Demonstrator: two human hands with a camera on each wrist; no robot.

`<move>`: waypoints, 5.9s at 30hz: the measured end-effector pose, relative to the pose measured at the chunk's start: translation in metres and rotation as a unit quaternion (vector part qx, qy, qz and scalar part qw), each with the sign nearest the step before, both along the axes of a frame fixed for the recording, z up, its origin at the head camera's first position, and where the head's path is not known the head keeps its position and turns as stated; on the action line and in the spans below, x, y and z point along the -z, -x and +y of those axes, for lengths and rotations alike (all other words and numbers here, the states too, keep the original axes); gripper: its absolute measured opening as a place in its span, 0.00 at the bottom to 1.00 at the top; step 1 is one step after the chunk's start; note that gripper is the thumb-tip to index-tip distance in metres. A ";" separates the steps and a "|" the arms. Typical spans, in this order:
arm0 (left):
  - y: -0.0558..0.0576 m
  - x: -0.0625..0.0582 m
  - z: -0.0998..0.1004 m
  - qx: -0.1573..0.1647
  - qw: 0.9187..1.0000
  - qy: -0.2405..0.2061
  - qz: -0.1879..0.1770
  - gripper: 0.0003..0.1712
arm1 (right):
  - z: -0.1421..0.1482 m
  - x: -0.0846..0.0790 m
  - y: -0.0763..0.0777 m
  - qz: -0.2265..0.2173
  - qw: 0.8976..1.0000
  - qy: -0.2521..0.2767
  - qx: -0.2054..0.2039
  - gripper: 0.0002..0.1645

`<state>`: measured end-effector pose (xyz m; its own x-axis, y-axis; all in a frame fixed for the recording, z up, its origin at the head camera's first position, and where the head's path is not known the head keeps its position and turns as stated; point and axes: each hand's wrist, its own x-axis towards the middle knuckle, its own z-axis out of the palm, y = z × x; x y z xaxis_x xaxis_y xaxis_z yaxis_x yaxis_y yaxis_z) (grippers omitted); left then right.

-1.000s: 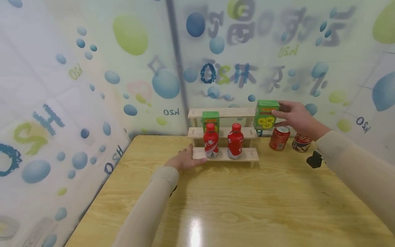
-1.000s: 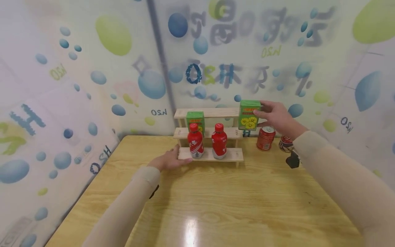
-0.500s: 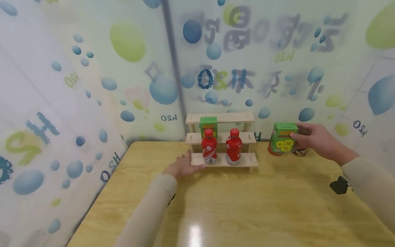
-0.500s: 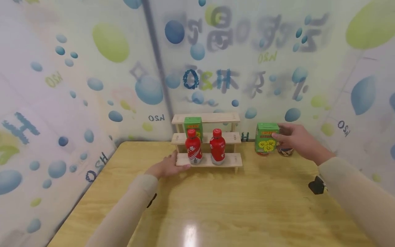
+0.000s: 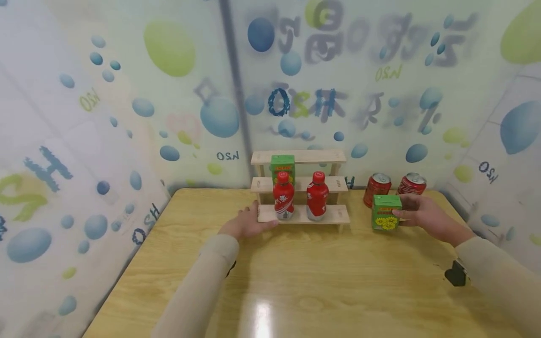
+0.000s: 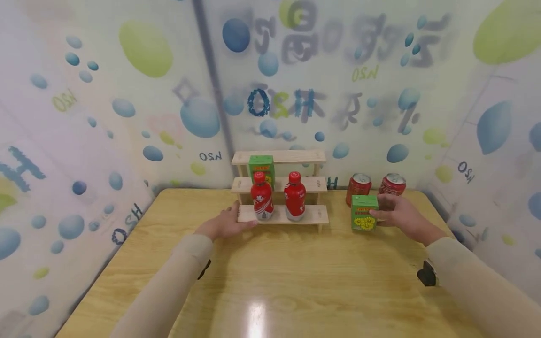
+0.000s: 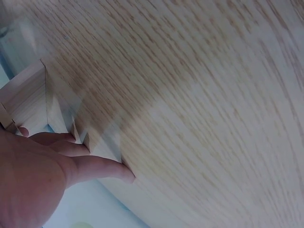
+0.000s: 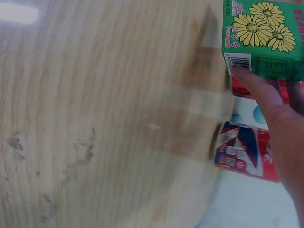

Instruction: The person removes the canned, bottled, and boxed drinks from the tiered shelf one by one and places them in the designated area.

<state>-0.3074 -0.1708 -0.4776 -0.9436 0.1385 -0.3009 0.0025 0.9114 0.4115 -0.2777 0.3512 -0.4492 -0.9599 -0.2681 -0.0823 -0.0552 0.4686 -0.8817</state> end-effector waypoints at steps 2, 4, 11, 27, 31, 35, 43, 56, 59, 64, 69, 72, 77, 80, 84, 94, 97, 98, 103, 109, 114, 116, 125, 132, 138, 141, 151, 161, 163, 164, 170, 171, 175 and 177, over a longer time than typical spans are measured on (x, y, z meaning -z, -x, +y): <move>0.002 0.000 -0.001 -0.002 1.000 -0.001 0.002 0.77 | -0.001 0.003 0.003 -0.002 1.000 0.003 0.002 0.43; 0.004 0.000 -0.001 0.000 1.000 -0.006 0.003 0.78 | 0.000 0.005 0.005 -0.003 1.000 0.003 0.003 0.42; 0.009 0.005 -0.002 -0.002 1.000 -0.007 -0.006 0.80 | 0.004 0.013 0.005 -0.018 1.000 0.000 0.001 0.41; 0.008 -0.002 -0.003 0.006 1.000 -0.003 -0.007 0.81 | 0.011 0.008 0.008 0.012 0.997 -0.067 -0.030 0.38; 0.008 -0.001 -0.004 0.001 1.000 -0.008 -0.006 0.81 | 0.006 -0.001 0.010 0.018 0.995 -0.095 -0.028 0.40; 0.008 -0.002 -0.002 0.001 1.000 -0.009 -0.007 0.81 | 0.002 -0.009 0.008 0.014 0.994 -0.110 -0.024 0.41; 0.006 -0.003 -0.002 0.001 1.000 -0.011 -0.012 0.81 | 0.001 -0.009 0.004 0.018 0.992 -0.126 -0.021 0.42; 0.004 -0.004 0.000 0.006 1.000 -0.002 -0.010 0.80 | 0.007 -0.006 0.001 0.015 0.989 -0.142 -0.027 0.43; 0.004 -0.005 0.001 0.006 1.000 -0.006 -0.007 0.80 | 0.010 -0.006 0.001 0.021 0.989 -0.146 -0.029 0.43; 0.003 -0.006 0.001 0.003 1.000 -0.008 -0.009 0.79 | 0.012 -0.007 0.003 0.019 0.989 -0.144 -0.032 0.42; 0.001 -0.006 -0.001 0.001 1.000 -0.005 -0.009 0.79 | 0.010 -0.013 0.006 0.024 0.986 -0.159 -0.043 0.42; 0.001 -0.006 0.000 0.000 1.000 -0.008 -0.010 0.79 | 0.010 -0.021 0.006 0.034 0.983 -0.172 -0.047 0.40; 0.002 -0.005 0.000 -0.006 1.000 -0.009 -0.011 0.79 | 0.008 -0.039 0.009 0.039 0.983 -0.171 -0.048 0.38; 0.003 -0.005 0.000 -0.005 1.000 -0.010 -0.013 0.79 | 0.004 -0.052 0.012 0.036 0.985 -0.161 -0.050 0.38; 0.002 -0.006 0.001 -0.005 1.000 -0.013 -0.013 0.79 | -0.007 -0.071 0.019 0.044 0.983 -0.169 -0.058 0.39; 0.002 -0.005 0.000 0.001 1.000 -0.008 -0.007 0.79 | -0.053 -0.122 0.036 0.062 0.982 -0.158 -0.084 0.34; 0.003 -0.003 0.000 0.001 1.000 -0.007 -0.004 0.79 | -0.070 -0.134 0.040 0.062 0.983 -0.144 -0.098 0.33; 0.003 -0.003 -0.001 0.000 1.000 -0.007 -0.004 0.79 | -0.076 -0.138 0.041 0.059 0.983 -0.138 -0.103 0.34; 0.005 -0.002 -0.002 -0.003 1.000 -0.005 -0.003 0.80 | -0.102 -0.156 0.046 0.057 0.982 -0.142 -0.114 0.36; 0.004 -0.004 -0.002 0.000 1.000 -0.008 -0.006 0.80 | -0.139 -0.171 0.052 0.066 0.978 -0.152 -0.131 0.39; 0.005 -0.002 -0.002 0.002 1.000 -0.007 -0.002 0.79 | -0.170 -0.177 0.057 0.056 0.979 -0.129 -0.147 0.40; 0.006 -0.001 -0.002 0.004 1.000 -0.005 0.000 0.79 | -0.181 -0.178 0.059 0.048 0.980 -0.120 -0.150 0.40; 0.007 0.001 -0.003 -0.001 1.000 -0.005 -0.004 0.79 | -0.223 -0.171 0.077 0.017 0.983 -0.093 -0.160 0.40; 0.007 0.001 -0.002 -0.001 1.000 -0.012 -0.005 0.80 | -0.241 -0.162 0.088 0.011 0.982 -0.092 -0.162 0.39; 0.006 -0.001 -0.003 -0.007 1.000 -0.008 -0.008 0.80 | -0.255 -0.155 0.099 -0.003 0.982 -0.095 -0.162 0.40; 0.006 -0.002 -0.003 -0.005 1.000 -0.010 -0.010 0.79 | -0.260 -0.150 0.104 -0.024 0.983 -0.086 -0.162 0.40; 0.005 -0.005 -0.005 -0.010 1.000 -0.008 -0.011 0.80 | -0.271 -0.144 0.110 -0.018 0.984 -0.098 -0.146 0.38; 0.005 -0.005 -0.004 -0.005 1.000 -0.011 -0.009 0.79 | -0.259 -0.152 0.105 0.029 0.986 -0.135 -0.095 0.33; 0.007 -0.004 -0.004 -0.002 1.000 -0.009 -0.004 0.79 | -0.249 -0.161 0.103 0.036 0.987 -0.133 -0.082 0.33; 0.007 -0.004 -0.004 -0.001 1.000 -0.007 0.000 0.79 | -0.243 -0.166 0.102 0.040 0.988 -0.131 -0.075 0.34; 0.007 -0.001 -0.008 0.002 1.000 0.004 -0.007 0.79 | -0.200 -0.198 0.097 0.042 0.989 -0.136 -0.049 0.38; 0.007 -0.001 -0.008 0.001 1.000 0.003 -0.008 0.79 | -0.191 -0.204 0.096 0.044 0.988 -0.137 -0.047 0.37; 0.012 -0.003 -0.009 -0.006 1.000 -0.005 -0.003 0.80 | -0.153 -0.226 0.088 0.055 0.987 -0.146 -0.035 0.38; 0.013 -0.003 -0.009 -0.013 1.000 -0.009 0.000 0.80 | -0.131 -0.232 0.083 0.059 0.985 -0.159 -0.032 0.40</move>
<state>-0.3207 -0.1798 -0.4742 -0.9469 0.1198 -0.2983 -0.0207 0.9033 0.4285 -0.3611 0.2197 -0.2169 -0.9499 -0.3068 -0.0597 -0.1873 0.7116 -0.6771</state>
